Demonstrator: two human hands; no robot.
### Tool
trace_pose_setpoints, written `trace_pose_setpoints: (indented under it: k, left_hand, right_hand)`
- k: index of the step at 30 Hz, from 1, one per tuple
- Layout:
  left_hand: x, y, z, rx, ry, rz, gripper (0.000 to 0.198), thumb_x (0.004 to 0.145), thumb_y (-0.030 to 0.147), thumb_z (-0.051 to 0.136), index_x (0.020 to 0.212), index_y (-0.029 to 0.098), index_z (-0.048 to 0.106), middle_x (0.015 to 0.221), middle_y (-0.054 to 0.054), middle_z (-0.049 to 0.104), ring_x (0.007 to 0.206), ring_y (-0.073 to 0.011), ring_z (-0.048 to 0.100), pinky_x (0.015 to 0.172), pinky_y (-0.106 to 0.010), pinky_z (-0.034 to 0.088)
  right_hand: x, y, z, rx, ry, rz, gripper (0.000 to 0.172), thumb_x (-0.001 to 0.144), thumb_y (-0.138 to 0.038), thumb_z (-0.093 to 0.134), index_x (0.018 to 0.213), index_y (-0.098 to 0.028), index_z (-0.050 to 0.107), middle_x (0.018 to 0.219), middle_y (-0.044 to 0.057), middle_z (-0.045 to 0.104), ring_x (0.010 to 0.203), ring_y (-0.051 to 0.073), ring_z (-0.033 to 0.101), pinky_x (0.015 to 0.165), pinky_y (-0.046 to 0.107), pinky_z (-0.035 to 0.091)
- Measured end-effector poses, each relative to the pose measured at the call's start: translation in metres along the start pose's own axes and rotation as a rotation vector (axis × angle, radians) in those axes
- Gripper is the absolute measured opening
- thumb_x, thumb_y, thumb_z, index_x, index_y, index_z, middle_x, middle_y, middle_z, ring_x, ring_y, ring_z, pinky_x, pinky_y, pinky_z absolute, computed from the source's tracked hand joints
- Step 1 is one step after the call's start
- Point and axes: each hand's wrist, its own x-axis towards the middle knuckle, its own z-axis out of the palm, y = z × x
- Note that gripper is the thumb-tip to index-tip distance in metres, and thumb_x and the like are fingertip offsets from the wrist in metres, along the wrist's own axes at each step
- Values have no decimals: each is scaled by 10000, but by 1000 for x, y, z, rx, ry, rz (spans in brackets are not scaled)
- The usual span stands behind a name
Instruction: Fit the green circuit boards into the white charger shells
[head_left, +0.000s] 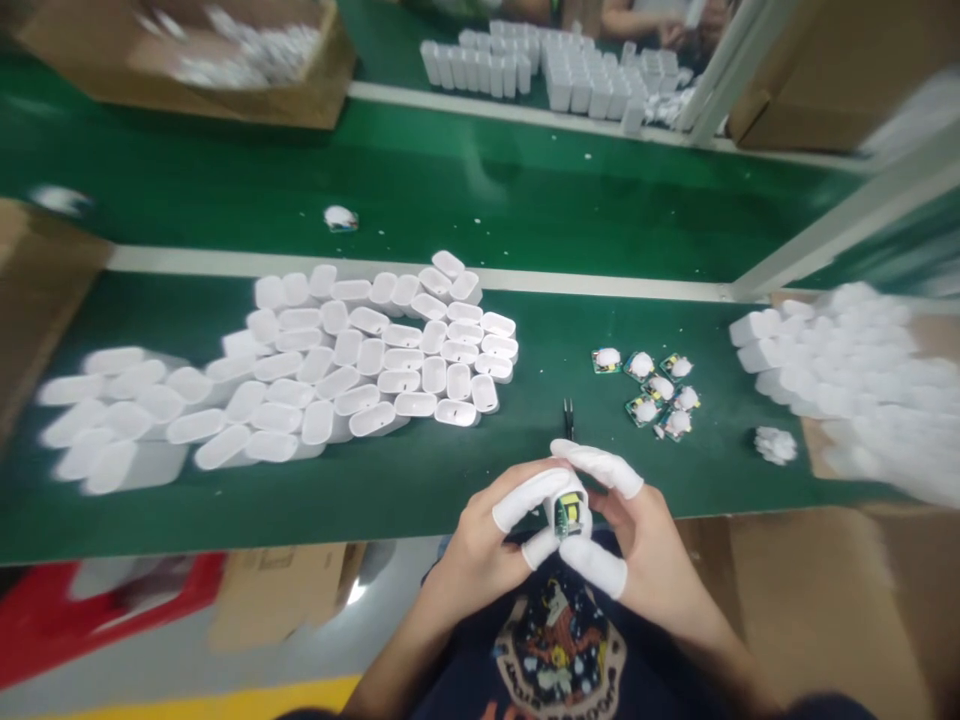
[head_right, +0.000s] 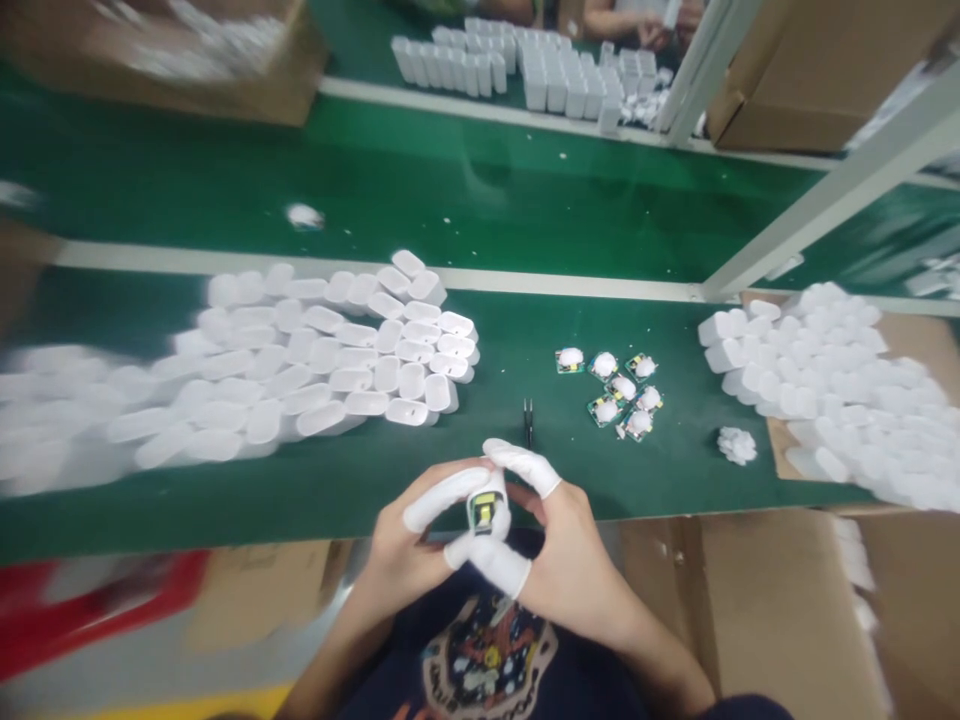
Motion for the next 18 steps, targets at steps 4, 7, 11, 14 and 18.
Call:
trace_pose_setpoints:
  k: [4, 7, 11, 14, 18]
  left_hand:
    - [1, 5, 0, 42, -28, 4, 472, 961, 149, 708, 1418, 215, 609, 1287, -138, 774, 1181, -248, 775, 997, -318, 656]
    - [-1, 5, 0, 59, -30, -12, 482, 961, 142, 713, 1426, 211, 603, 1278, -136, 777, 1175, -242, 777, 1006, -314, 652]
    - [-4, 1, 2, -17, 17, -66, 505, 929, 159, 773, 1407, 244, 633, 1296, -125, 764, 1167, -245, 775, 948, -304, 670]
    - [-5, -3, 4, -153, 41, -153, 511, 889, 220, 839, 1366, 272, 662, 1280, -110, 758, 1146, -250, 778, 848, -272, 687]
    - [-1, -5, 7, -155, 6, -141, 506, 891, 243, 844, 1362, 273, 661, 1289, -112, 754, 1156, -258, 777, 873, -301, 692]
  right_hand:
    - [-2, 2, 1, -30, 4, -9, 570, 865, -201, 824, 1402, -295, 658, 1488, 108, 667, 1302, 266, 704, 1106, 389, 590]
    - [1, 6, 2, -64, 41, 11, 509, 892, -151, 756, 1379, -270, 665, 1432, 108, 703, 1276, 247, 715, 1086, 378, 603]
    - [8, 13, -5, 130, 14, 70, 457, 875, -264, 833, 1314, -258, 708, 1435, 113, 703, 1288, 269, 708, 1081, 417, 608]
    - [12, 20, -17, 388, -102, 94, 434, 866, -378, 869, 1270, -270, 750, 1420, 112, 718, 1288, 286, 708, 1065, 457, 614]
    - [15, 28, -24, 463, -121, 124, 352, 859, -332, 888, 1191, -285, 778, 1341, 90, 756, 1175, 244, 761, 1050, 425, 615]
